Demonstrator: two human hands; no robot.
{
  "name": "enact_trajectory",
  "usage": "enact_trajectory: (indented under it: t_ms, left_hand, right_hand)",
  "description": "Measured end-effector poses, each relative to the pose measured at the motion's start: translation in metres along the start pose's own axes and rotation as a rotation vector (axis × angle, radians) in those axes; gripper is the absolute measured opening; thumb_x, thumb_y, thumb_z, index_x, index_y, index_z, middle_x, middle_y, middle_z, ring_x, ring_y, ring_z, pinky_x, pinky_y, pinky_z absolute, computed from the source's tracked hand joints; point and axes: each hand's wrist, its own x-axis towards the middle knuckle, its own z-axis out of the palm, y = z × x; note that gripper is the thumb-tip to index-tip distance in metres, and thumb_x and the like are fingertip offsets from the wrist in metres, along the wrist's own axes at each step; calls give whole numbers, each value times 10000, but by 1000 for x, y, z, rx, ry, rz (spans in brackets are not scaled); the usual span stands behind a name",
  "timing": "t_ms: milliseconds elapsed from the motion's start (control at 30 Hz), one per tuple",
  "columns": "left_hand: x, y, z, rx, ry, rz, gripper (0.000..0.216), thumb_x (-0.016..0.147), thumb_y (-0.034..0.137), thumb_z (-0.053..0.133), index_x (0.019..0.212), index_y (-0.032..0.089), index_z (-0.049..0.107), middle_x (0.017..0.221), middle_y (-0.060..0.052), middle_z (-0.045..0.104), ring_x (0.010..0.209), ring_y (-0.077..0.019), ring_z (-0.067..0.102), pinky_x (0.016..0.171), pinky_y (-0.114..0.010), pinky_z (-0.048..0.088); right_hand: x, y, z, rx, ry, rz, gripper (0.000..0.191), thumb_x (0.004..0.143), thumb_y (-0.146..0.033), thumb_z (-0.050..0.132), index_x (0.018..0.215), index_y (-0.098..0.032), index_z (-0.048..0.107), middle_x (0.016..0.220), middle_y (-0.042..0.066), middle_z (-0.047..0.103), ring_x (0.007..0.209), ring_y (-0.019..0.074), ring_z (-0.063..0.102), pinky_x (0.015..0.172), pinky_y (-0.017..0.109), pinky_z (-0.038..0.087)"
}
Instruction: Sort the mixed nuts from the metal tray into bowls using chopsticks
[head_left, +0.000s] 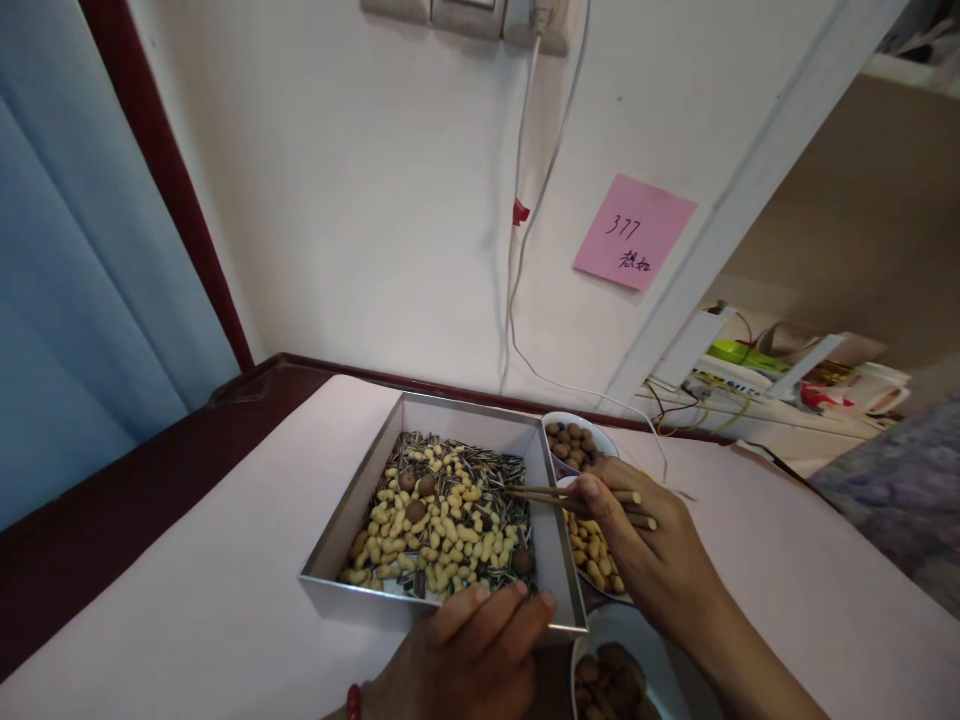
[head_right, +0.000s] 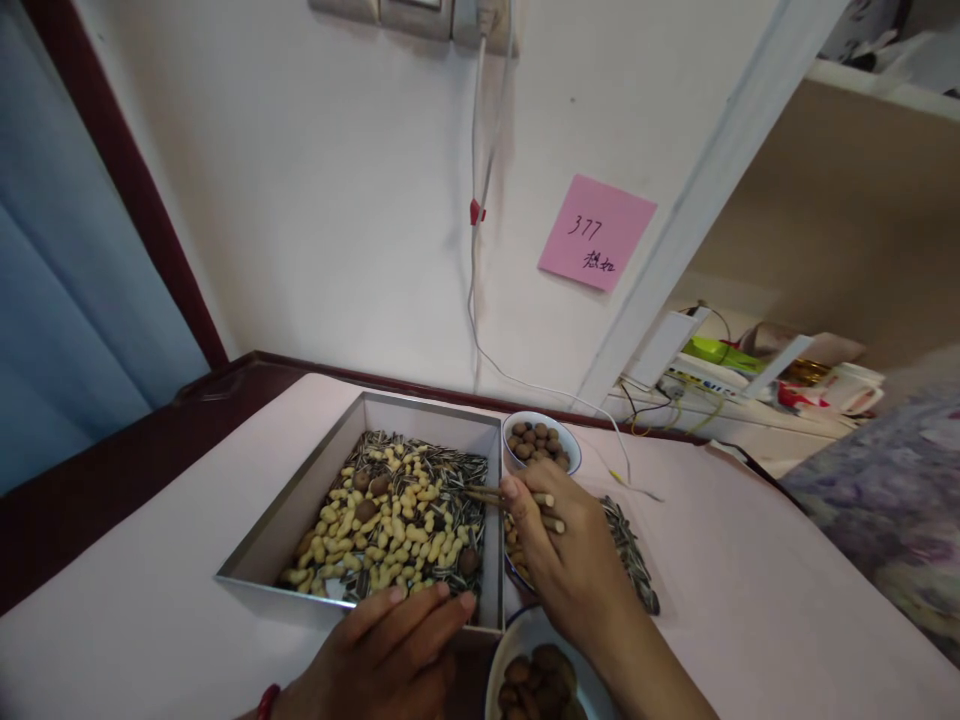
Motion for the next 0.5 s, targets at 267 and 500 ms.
enact_trajectory:
  t_ms: [267, 500]
  left_hand:
    - [0, -2, -4, 10, -28, 38, 200, 1006, 259, 607, 846, 280, 725, 1305, 77, 729, 1217, -124, 571, 1077, -275, 359]
    - [-4, -5, 2, -27, -22, 31, 205, 1012, 258, 606, 836, 274, 710, 1316, 65, 719, 1240, -128, 560, 1185, -298, 276]
  right_hand:
    - [-8, -1, -9, 11, 65, 20, 412, 1094, -432, 499, 813, -185, 672, 769, 29, 625, 703, 147, 611, 607, 259, 452]
    - [-38, -14, -50, -26, 302, -3, 281, 1075, -390, 541, 956, -233, 741, 1000, 57, 704, 947, 190, 674, 710, 247, 550]
